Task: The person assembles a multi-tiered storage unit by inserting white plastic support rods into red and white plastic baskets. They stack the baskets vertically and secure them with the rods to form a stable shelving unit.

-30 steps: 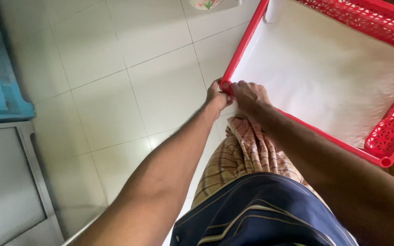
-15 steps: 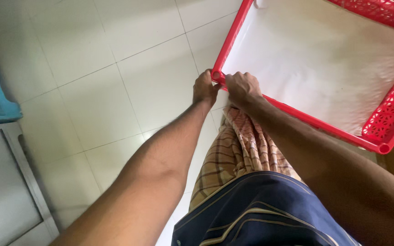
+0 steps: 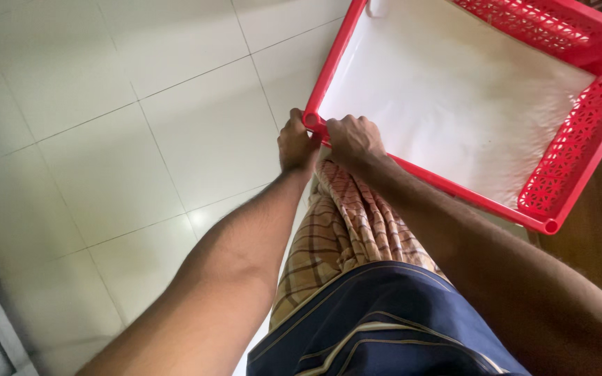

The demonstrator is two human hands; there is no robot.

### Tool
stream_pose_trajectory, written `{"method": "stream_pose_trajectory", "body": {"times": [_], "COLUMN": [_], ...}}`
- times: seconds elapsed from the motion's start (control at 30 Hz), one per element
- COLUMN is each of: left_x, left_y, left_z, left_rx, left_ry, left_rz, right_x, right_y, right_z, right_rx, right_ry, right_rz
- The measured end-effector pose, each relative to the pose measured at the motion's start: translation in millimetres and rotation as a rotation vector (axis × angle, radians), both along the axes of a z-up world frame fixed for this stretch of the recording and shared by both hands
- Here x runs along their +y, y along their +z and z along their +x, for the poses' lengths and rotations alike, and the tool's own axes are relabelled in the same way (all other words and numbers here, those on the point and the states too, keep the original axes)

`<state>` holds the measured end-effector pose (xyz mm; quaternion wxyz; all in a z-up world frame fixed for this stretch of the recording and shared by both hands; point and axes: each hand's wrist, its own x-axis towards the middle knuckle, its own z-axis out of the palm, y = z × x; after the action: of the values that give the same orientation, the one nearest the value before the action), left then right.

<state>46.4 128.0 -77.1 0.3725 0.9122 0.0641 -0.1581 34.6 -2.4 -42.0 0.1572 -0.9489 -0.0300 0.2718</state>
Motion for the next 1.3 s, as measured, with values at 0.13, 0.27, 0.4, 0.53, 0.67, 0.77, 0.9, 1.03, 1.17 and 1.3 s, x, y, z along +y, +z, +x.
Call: {"method": "stream_pose_trajectory", "body": {"times": [0.13, 0.27, 0.4, 0.53, 0.67, 0.77, 0.9, 1.03, 1.17, 1.3], "left_x": [-9.1, -8.7, 19.3, 56.8, 69.5, 53.0, 39.3, 25.8, 12.0, 2.5], "left_y": [-6.7, -13.5, -46.8, -80.5, -82.2, -62.9, -44.1, -21.2, -10.9, -27.8], "left_z": [-9.7, -10.0, -15.4, -2.0, 18.0, 32.8, 52.7, 60.7, 62.0, 64.2], "left_rx": [0.18, 0.184, 0.104, 0.493, 0.44, 0.467, 0.551, 0.576, 0.474, 0.357], "left_ry": [0.216, 0.195, 0.055, 0.309, 0.345, 0.298, 0.199, 0.028, -0.144, -0.138], "left_rz": [0.042, 0.044, -0.122, -0.596, -0.617, -0.541, -0.415, -0.265, -0.05, 0.068], "right_x": [-1.1, -7.2, -3.6, -8.4, -11.3, -10.9, -15.3, -35.0, -80.1, -142.0], "right_y": [20.6, 26.8, 15.6, 1.1, -12.5, -13.2, 3.1, 23.7, 18.0, 12.9], "right_z": [-9.1, -11.0, -17.5, -25.2, -32.1, -32.9, -30.8, -40.3, -68.8, -115.9], "right_rx": [-0.108, -0.127, -0.15, -0.153, -0.169, -0.181, -0.088, -0.079, -0.102, 0.096], "right_ry": [0.029, 0.016, 0.046, 0.051, 0.078, 0.087, 0.002, -0.179, -0.481, -1.097], "right_rz": [0.021, 0.079, 0.05, 0.066, 0.046, 0.03, 0.063, 0.125, 0.345, 0.701]}}
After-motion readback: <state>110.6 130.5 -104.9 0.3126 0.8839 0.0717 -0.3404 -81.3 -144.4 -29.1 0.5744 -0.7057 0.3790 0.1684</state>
